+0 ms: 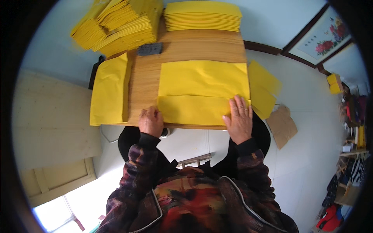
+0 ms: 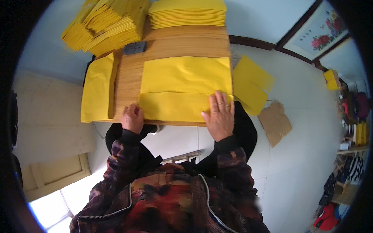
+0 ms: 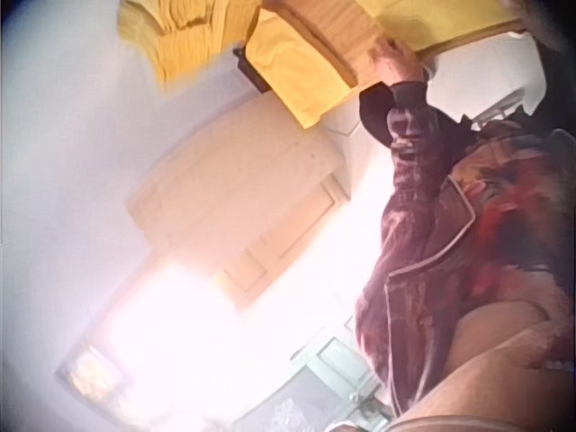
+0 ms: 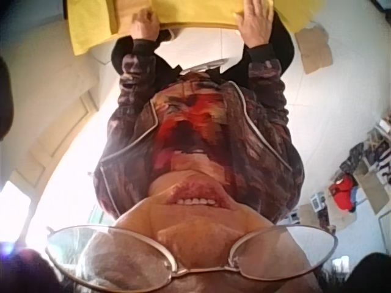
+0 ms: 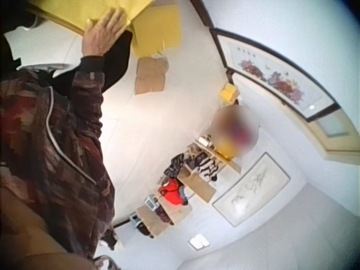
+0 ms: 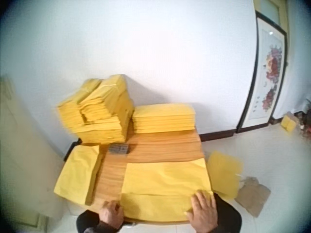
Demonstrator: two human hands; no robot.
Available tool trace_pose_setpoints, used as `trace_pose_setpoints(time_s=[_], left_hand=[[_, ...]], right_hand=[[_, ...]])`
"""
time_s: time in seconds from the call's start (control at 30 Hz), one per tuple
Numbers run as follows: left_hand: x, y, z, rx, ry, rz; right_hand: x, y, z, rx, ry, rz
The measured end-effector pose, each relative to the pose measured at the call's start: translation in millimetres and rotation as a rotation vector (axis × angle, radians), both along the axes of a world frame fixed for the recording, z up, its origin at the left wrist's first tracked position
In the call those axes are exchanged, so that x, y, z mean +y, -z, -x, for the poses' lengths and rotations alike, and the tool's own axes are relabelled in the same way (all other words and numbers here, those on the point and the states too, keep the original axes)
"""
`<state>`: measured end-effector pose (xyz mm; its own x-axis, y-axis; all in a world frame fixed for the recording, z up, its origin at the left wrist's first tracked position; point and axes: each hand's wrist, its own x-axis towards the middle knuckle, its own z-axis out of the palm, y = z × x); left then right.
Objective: The person folds yellow paper sheets on a wooden table, aligning edges and pressing creases. The person stacks folded sheets and continues folding additional sheets from a pile.
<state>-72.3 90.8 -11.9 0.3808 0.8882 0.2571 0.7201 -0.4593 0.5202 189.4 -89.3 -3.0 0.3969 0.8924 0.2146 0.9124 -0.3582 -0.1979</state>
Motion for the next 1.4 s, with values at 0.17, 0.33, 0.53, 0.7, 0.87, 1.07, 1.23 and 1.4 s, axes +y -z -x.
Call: trace_pose_setpoints(time_s=[0.17,0.33,0.53,0.7,0.87,1.07,1.23,1.4], left_hand=[[-2,2,0,-0.048,-0.032,0.052],[-5,0,-2,-0.059,-0.055,0.032],[-22,-15,-39,0.048,0.158,-0.365],[-95,-11,-145,0.022,0.756,-0.019],[-88,-1,-157,0.113,0.613,0.118],[-58,9,-92,0.286,0.329,-0.008],[-33,10,-42,0.428,0.199,0.007],[-29,19,-31,0.443,0.217,-0.004]], right_hand=[[1,-4,2,0.013,-0.001,0.049],[1,-6,3,0.005,-0.007,0.071],[-1,-2,1,-0.009,-0.003,0.086],[0,5,-3,-0.083,-0.003,0.150],[1,8,-4,-0.183,0.010,0.168],[1,-1,2,-0.012,-0.021,0.059],[1,-6,2,0.006,-0.005,0.099],[26,-6,54,0.160,-0.245,-0.228]])
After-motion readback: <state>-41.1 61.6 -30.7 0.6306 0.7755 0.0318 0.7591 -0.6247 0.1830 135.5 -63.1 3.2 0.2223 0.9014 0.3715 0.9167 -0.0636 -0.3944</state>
